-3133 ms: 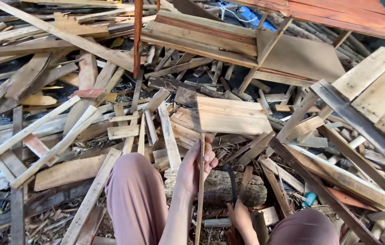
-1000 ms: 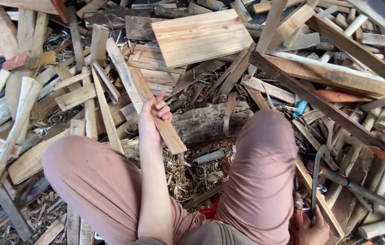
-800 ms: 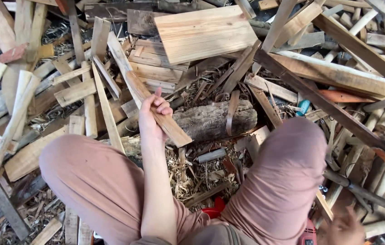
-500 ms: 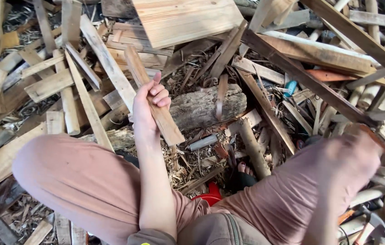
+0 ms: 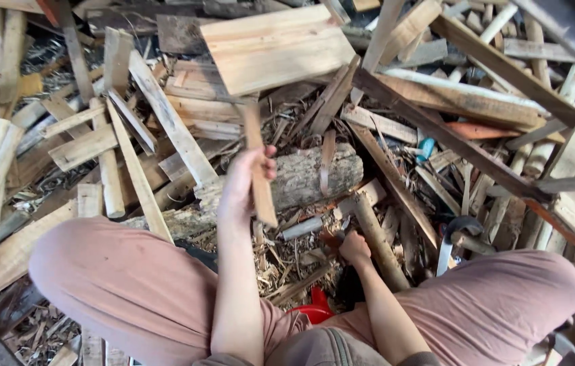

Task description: Shaving and shaping a small piece of wood using a billhook

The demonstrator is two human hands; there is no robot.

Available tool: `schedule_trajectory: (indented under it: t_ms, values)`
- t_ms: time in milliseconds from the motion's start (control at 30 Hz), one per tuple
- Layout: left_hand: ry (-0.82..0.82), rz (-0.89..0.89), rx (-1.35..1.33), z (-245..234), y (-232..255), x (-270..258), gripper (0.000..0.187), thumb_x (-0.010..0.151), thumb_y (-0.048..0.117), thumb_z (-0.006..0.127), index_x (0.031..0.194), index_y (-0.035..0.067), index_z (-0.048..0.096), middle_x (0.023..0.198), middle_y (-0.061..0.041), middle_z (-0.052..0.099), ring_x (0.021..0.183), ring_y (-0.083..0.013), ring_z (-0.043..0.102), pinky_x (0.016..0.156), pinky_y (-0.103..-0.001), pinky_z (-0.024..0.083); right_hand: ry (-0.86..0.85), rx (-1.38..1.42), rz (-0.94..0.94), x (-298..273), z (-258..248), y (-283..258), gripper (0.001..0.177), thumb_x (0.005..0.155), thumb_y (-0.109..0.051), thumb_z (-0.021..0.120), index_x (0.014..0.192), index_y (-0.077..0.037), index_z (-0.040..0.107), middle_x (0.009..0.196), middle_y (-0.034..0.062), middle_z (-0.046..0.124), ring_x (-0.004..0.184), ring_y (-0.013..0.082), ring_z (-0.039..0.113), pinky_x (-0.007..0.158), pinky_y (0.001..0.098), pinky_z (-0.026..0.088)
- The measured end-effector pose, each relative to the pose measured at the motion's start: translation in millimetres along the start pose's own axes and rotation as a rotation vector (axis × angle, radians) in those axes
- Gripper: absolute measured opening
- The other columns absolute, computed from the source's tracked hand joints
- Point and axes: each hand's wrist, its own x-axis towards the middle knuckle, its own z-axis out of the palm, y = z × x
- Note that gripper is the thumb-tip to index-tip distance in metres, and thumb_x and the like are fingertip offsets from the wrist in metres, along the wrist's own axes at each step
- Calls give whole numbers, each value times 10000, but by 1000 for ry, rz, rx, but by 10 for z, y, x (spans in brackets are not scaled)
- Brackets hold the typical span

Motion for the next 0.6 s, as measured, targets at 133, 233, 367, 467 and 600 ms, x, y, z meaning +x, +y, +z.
schedule_trajectory:
  t_ms: [133, 233, 367, 467, 600]
  values:
    - [-51, -245, -242, -28, -322, 176, 309, 965, 130, 593, 1232, 58, 455, 1119, -161, 647, 979, -278, 698, 758, -379, 618, -51, 65, -40, -391, -567, -349, 514, 810, -312, 747, 1185, 35, 691, 986, 272, 713, 904, 449, 743, 698, 593, 587]
    - [78, -393, -289, -406, -1026, 262, 301, 935, 29, 537, 1214, 71, 432, 1136, -179, 602, 947, -287, 694, 753, -384, 641, 18, 187, -112, -2075, -2343, -1425, 482, 916, -152, 604, 1361, -26, 466, 1241, 305, 671, 1211, 473, 632, 997, 613, 503]
    - [116, -460, -410, -218, -842, -308, 301, 896, -108, 466, 1179, -103, 365, 1044, -170, 498, 906, -314, 681, 880, -436, 622, 87, 453, -178, -2526, -2948, -1684, 541, 944, -209, 479, 1463, -77, 401, 1300, 343, 612, 1267, 511, 560, 1064, 626, 435]
    - [113, -335, -262, -472, -764, -321, 271, 921, -81, 499, 1181, -96, 426, 1093, -207, 573, 923, -312, 710, 885, -429, 626, 99, 728, -256, -2160, -2782, -1617, 591, 942, -153, 523, 1479, -49, 299, 1318, 359, 559, 1250, 509, 553, 1014, 638, 443]
    - [-15, -133, 474, -239, -177, -936, 480, 967, 67, 596, 1389, -89, 428, 1156, -264, 639, 949, -289, 737, 857, -415, 637, -59, 1210, -324, -2165, -2666, -1830, 451, 883, -119, 627, 1289, 26, 497, 1103, 211, 563, 951, 301, 557, 660, 393, 471]
